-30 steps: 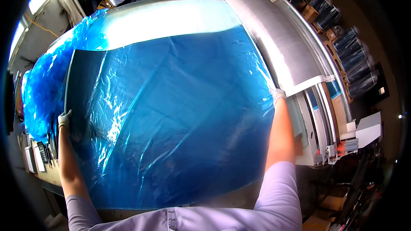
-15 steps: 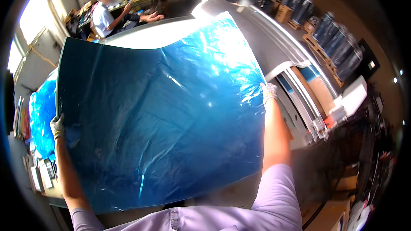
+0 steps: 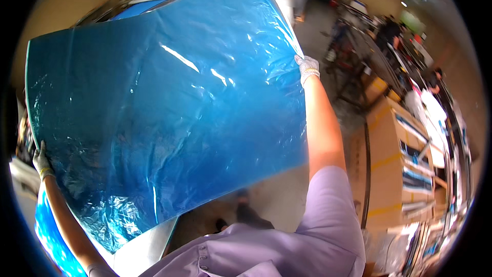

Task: The person applies a large blue protective film to a flat panel on a workbench. They smooth the film by hand, use a pen to mark a line, and then interact with a machine's touchscreen interface.

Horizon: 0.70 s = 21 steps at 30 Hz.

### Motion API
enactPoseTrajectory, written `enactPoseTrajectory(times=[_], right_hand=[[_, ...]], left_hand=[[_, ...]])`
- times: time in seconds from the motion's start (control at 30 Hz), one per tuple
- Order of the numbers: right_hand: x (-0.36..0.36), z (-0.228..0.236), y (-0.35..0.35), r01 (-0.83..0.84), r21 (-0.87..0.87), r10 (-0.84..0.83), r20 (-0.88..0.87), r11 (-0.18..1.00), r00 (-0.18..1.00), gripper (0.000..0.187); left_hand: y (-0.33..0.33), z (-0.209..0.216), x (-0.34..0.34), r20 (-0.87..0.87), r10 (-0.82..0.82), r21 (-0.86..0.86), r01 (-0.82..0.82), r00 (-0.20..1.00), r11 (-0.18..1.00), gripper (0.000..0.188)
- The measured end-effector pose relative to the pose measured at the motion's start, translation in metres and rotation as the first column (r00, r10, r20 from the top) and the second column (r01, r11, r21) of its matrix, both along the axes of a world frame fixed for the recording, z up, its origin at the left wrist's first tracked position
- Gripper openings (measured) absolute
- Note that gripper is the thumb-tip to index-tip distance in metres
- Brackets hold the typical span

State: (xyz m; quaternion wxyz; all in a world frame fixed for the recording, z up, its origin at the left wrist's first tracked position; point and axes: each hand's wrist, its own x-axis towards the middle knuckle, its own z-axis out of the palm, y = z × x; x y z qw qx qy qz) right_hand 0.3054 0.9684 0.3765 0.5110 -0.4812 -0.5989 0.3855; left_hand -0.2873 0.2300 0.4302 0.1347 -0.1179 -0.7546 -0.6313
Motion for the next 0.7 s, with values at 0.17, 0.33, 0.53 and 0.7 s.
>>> enactPoseTrajectory(times=[0.17,0.33,0.53,0.7], right_hand=[[0.205,0.020,-0.003,0.215,0.025,-0.210,-0.131,0.976,0.969,0.031],[0.384,0.022,0.000,0.419,-0.080,-0.426,-0.124,0.905,0.896,0.036],[0.626,0.008,0.017,0.642,-0.148,-0.652,-0.030,0.753,0.758,0.043],[0.731,-0.001,0.044,0.764,-0.143,-0.774,-0.032,0.629,0.632,0.047]], left_hand=[[0.161,0.058,0.042,-0.255,-0.206,-0.154,0.171,0.945,0.973,0.037],[0.369,0.086,0.113,-0.296,-0.320,-0.323,0.222,0.900,0.920,0.035],[0.610,0.086,0.326,-0.228,-0.515,-0.331,0.431,0.827,0.839,0.030],[0.776,0.056,0.388,-0.251,-0.695,-0.224,0.658,0.673,0.719,0.033]])
